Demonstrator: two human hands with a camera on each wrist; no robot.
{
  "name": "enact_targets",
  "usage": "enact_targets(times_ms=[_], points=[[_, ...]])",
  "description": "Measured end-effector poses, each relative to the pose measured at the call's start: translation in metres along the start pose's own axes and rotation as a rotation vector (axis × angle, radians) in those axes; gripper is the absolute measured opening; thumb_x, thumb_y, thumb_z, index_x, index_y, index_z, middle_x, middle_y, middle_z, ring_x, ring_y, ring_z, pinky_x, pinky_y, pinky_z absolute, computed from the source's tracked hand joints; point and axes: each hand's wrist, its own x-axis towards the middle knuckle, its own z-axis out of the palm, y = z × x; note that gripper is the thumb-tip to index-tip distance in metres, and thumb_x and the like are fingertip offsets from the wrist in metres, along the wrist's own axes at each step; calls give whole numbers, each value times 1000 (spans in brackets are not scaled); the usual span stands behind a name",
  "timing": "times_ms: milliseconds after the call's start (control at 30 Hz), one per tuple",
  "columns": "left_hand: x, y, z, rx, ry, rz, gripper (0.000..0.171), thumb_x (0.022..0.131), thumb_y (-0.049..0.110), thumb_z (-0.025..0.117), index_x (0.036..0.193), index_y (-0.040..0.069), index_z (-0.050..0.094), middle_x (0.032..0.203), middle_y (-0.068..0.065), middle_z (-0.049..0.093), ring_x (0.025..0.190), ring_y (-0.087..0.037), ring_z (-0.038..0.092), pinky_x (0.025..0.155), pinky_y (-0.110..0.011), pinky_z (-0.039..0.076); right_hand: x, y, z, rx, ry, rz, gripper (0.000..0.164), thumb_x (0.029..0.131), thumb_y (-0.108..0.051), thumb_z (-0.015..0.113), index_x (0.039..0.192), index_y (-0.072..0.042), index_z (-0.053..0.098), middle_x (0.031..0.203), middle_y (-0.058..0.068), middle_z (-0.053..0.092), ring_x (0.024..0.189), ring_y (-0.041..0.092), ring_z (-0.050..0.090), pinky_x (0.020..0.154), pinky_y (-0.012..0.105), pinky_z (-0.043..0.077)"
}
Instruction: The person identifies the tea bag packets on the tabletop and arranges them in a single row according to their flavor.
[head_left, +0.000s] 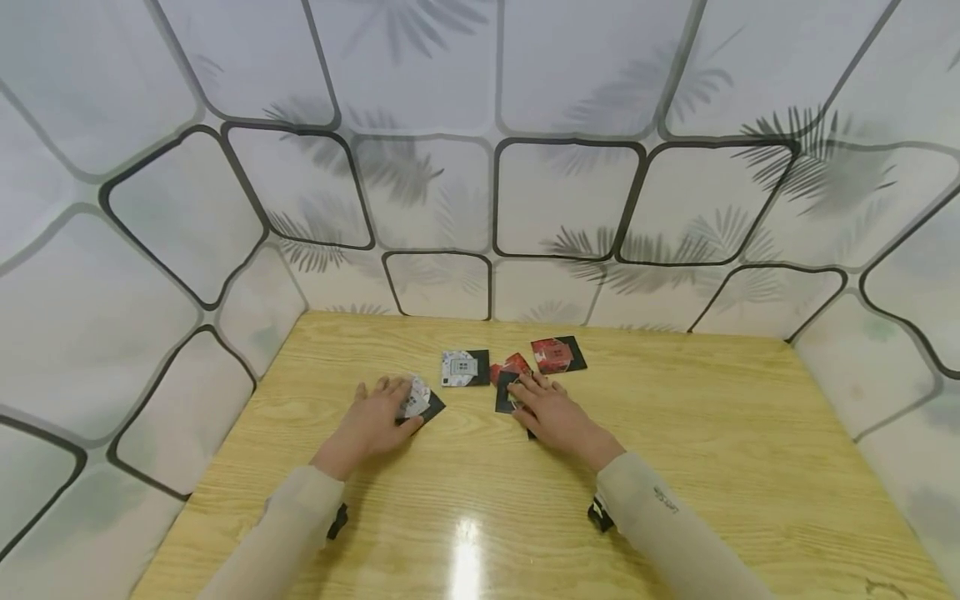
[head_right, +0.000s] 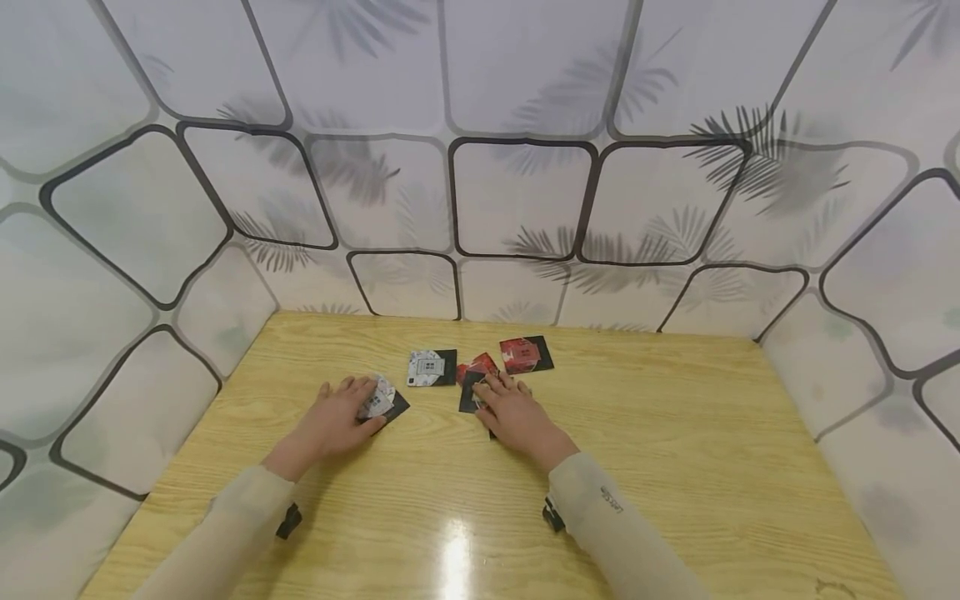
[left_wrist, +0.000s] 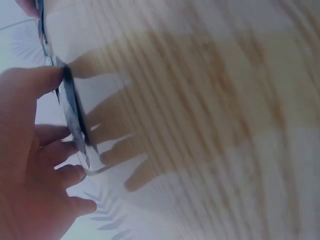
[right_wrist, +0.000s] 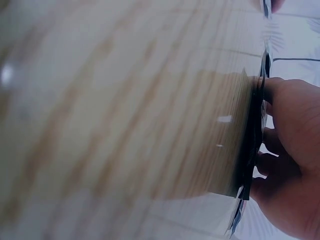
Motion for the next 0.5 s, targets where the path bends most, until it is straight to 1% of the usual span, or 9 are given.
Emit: enact_targets(times_ms=[200, 333, 500], points=[[-7, -5, -3, -77, -39, 25, 66, 102, 25, 53, 162, 4, 39, 168, -29, 33, 156, -54, 26, 123, -78, 16, 0, 0, 1, -4, 6, 3, 55, 113, -31, 51, 161, -7, 43, 170, 24, 32, 160, 47, 22, 125, 71, 24], [-14, -6, -1, -101, -54, 29, 62, 103, 18, 49, 164, 8, 39, 169, -28, 31, 157, -53, 25, 123, -78, 17, 0, -1, 1, 0, 7, -3, 55, 113, -31, 51, 161, -7, 44, 170, 24, 32, 160, 47, 22, 125, 71, 24], [-24, -5, 0, -117, -47, 47, 59, 105, 12, 45, 163, 10, 41, 169, -24, 34, 157, -52, 26, 122, -78, 20, 0, 0, 0, 12, 4, -3, 55, 113, -30, 51, 161, -6, 43, 170, 25, 31, 160, 48, 21, 125, 72, 23]])
